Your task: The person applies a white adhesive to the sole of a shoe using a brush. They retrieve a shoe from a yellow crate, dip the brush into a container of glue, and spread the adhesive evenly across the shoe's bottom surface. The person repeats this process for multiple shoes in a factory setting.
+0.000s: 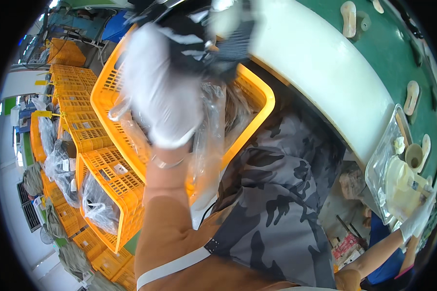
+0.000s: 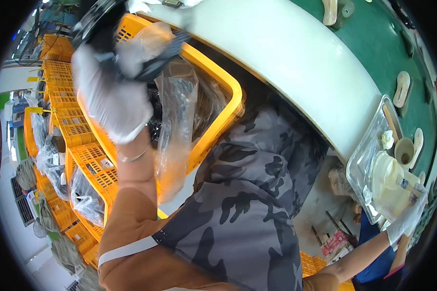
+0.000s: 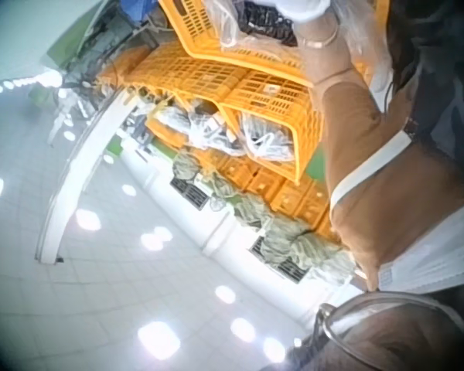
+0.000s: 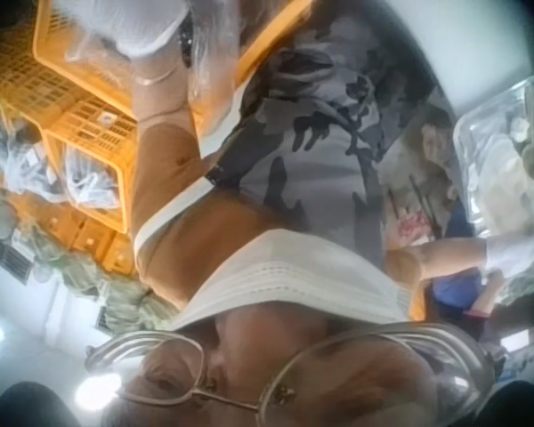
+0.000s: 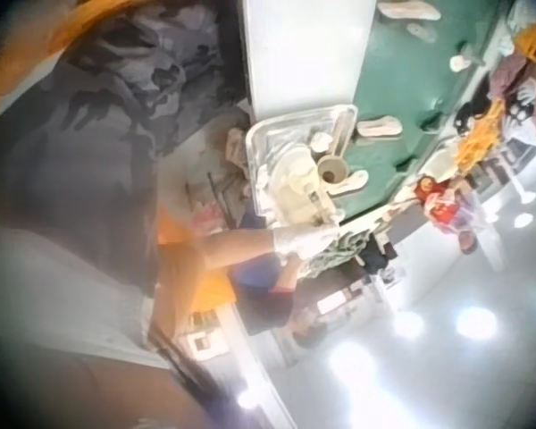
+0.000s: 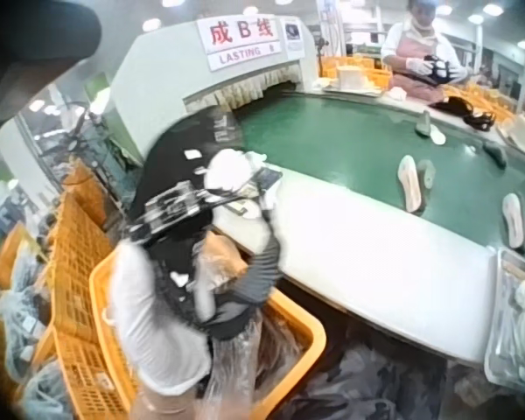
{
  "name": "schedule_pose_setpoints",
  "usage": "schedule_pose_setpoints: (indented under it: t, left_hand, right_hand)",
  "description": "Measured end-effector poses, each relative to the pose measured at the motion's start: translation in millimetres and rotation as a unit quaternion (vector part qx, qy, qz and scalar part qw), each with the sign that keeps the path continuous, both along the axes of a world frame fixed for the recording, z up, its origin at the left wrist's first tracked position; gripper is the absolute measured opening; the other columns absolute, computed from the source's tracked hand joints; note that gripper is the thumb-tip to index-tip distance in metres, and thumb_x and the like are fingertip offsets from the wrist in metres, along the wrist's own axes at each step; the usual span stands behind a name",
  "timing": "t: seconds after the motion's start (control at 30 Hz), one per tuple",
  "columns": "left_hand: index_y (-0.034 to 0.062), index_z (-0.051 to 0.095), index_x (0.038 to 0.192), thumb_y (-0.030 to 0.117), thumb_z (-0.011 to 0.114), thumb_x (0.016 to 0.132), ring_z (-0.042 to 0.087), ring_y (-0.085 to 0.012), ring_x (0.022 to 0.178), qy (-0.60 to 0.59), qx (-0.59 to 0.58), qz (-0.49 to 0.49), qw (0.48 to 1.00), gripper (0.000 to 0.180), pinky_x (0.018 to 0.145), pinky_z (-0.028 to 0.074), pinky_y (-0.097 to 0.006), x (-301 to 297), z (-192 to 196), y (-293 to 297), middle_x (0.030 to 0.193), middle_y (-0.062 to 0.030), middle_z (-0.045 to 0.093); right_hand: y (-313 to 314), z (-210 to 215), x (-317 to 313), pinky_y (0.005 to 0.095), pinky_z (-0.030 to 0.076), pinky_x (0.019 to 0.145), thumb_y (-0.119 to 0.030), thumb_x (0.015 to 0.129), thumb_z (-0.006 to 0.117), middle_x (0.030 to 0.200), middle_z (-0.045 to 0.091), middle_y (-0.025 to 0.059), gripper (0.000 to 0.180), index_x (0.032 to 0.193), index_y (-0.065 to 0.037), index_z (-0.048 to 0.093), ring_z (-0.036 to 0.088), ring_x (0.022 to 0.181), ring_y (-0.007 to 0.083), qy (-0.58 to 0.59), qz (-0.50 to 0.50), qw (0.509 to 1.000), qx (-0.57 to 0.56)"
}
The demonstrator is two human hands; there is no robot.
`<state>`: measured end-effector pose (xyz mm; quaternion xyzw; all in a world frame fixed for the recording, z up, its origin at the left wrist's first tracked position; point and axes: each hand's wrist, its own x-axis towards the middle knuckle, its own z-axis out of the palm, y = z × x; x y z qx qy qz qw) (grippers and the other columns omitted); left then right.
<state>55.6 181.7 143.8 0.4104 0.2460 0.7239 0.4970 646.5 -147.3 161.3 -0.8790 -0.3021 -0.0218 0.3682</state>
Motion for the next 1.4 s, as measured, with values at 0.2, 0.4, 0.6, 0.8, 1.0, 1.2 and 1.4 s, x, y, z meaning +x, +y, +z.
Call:
schedule_pose_setpoints:
  t: [0.2, 0.4, 0.6, 0.8, 1.0, 1.2, 1.4]
  left_hand:
    - [0.0018, 0.054, 0.115, 0.015, 0.054, 0.096, 0.059, -0.0155, 0.092, -0.184, -0.204, -0.208, 0.939, 0.024, 0.085, 0.049, -0.029, 100, -114, 59, 0.101, -0.0077, 0.062]
    - [-0.0021, 0.054, 0.119, 0.016, 0.071, 0.084, 0.057, -0.0164, 0.095, 0.388, -0.04, 0.075, 0.918, 0.042, 0.084, 0.048, -0.03, 47, -121, 22, 0.109, -0.0098, 0.06]
    - [-0.0001, 0.068, 0.09, 0.009, 0.06, 0.09, 0.063, -0.0148, 0.079, 0.515, -0.152, 0.193, 0.821, 0.012, 0.074, 0.05, -0.029, -142, -175, 6, 0.085, -0.0091, 0.068]
    - [-0.0002, 0.068, 0.098, 0.012, 0.058, 0.088, 0.065, -0.024, 0.088, 0.681, -0.111, 0.339, 0.64, 0.019, 0.081, 0.049, -0.032, -293, -198, 21, 0.094, -0.0158, 0.069]
    - [-0.0027, 0.064, 0.11, 0.052, 0.064, 0.083, 0.064, -0.0282, 0.095, 0.869, -0.165, 0.058, 0.463, 0.061, 0.086, 0.047, -0.035, -262, -203, 35, 0.1, -0.0187, 0.068]
    - [-0.008, 0.067, 0.091, 0.047, 0.059, 0.091, 0.059, -0.0134, 0.08, 0.456, -0.388, 0.081, 0.797, 0.056, 0.075, 0.045, -0.027, -338, -235, 44, 0.084, -0.0086, 0.068]
    - [-0.0009, 0.066, 0.104, 0.036, 0.066, 0.088, 0.056, -0.0085, 0.087, 0.515, -0.406, -0.056, 0.753, 0.04, 0.081, 0.044, -0.025, -324, -199, 16, 0.091, -0.0011, 0.065]
  right_hand:
    - [1, 4, -9, 0.0255, 0.038, 0.085, -0.04, 0.101, 0.04, 0.103, 0.058, 0.0035, 0.042, 0.108, -0.006, 0.064, 0.051, 0.092, 0.0125, 0.013, 0.021, 1.0, 0.002]
    - [-17, 4, 16, 0.0257, 0.038, 0.085, -0.033, 0.101, 0.037, 0.103, 0.059, 0.0031, 0.039, 0.108, -0.007, 0.064, 0.05, 0.093, 0.0139, -0.009, -0.01, 0.999, -0.049]
    - [-13, 4, 1, 0.025, 0.038, 0.078, -0.031, 0.1, 0.035, 0.106, 0.057, 0.002, 0.038, 0.109, -0.004, 0.061, 0.045, 0.082, 0.0109, -0.104, 0.014, 0.992, -0.067]
    - [-17, 5, 29, 0.026, 0.039, 0.079, -0.033, 0.1, 0.036, 0.104, 0.059, 0.0042, 0.04, 0.108, -0.003, 0.062, 0.05, 0.09, 0.0118, -0.047, 0.012, 0.995, -0.083]
    - [-10, 6, 11, 0.0262, 0.039, 0.082, -0.034, 0.1, 0.036, 0.105, 0.059, 0.0049, 0.041, 0.11, -0.004, 0.062, 0.05, 0.091, 0.0126, -0.039, -0.002, 0.997, -0.071]
    - [-16, 6, 12, 0.0277, 0.039, 0.084, -0.039, 0.1, 0.037, 0.103, 0.059, 0.0036, 0.042, 0.11, -0.006, 0.062, 0.05, 0.092, 0.0142, -0.017, -0.008, 0.998, -0.057]
    - [-15, 0, 11, 0.0245, 0.038, 0.082, -0.031, 0.102, 0.037, 0.104, 0.059, 0.0027, 0.037, 0.11, -0.004, 0.061, 0.048, 0.088, 0.0108, -0.003, 0.017, 1.0, -0.002]
